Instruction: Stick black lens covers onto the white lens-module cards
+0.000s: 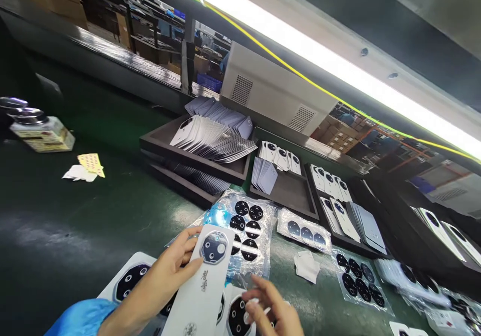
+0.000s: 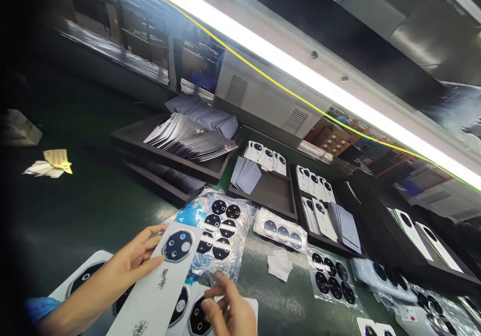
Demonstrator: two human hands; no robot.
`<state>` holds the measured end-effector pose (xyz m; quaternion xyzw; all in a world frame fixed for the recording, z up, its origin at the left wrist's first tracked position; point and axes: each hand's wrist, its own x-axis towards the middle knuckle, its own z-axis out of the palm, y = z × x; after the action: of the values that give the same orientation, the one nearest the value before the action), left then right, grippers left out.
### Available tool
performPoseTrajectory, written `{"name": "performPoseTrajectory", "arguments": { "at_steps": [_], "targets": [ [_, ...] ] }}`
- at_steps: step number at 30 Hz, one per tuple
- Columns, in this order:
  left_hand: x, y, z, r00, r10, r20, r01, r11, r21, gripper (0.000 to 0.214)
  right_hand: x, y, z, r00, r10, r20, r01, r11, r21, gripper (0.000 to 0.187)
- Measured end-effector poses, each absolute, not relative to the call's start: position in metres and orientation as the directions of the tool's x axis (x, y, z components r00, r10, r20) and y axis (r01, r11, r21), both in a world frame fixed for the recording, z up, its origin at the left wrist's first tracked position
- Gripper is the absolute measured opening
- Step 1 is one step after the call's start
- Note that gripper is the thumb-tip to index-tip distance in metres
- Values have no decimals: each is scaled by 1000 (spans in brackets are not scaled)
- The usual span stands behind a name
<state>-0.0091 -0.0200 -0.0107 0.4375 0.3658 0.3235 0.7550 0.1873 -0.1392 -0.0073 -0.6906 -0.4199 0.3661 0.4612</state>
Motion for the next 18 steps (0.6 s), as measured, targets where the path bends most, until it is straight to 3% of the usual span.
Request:
{"name": "performPoseTrajectory", "arguments": {
  "at_steps": [3,7,10,18],
  "targets": [
    [-15,-18,-10,495,826,-269,-188,405,895,72,218,-128,31,278,960,-31,604,-199,-772,30],
    [-18,-20,-15,525,807,-268,-181,414,892,68,237,-97,47,125,985,-119,853,-168,-494,29],
    [-19,-22,-18,605,754,-255,-160,429,889,67,238,-72,38,76,979,-189,913,-145,-382,37],
    [-19,-25,-14,663,715,-220,-187,443,877,67,232,-37,18,32,976,-215,949,-97,-301,48]
  ]
}}
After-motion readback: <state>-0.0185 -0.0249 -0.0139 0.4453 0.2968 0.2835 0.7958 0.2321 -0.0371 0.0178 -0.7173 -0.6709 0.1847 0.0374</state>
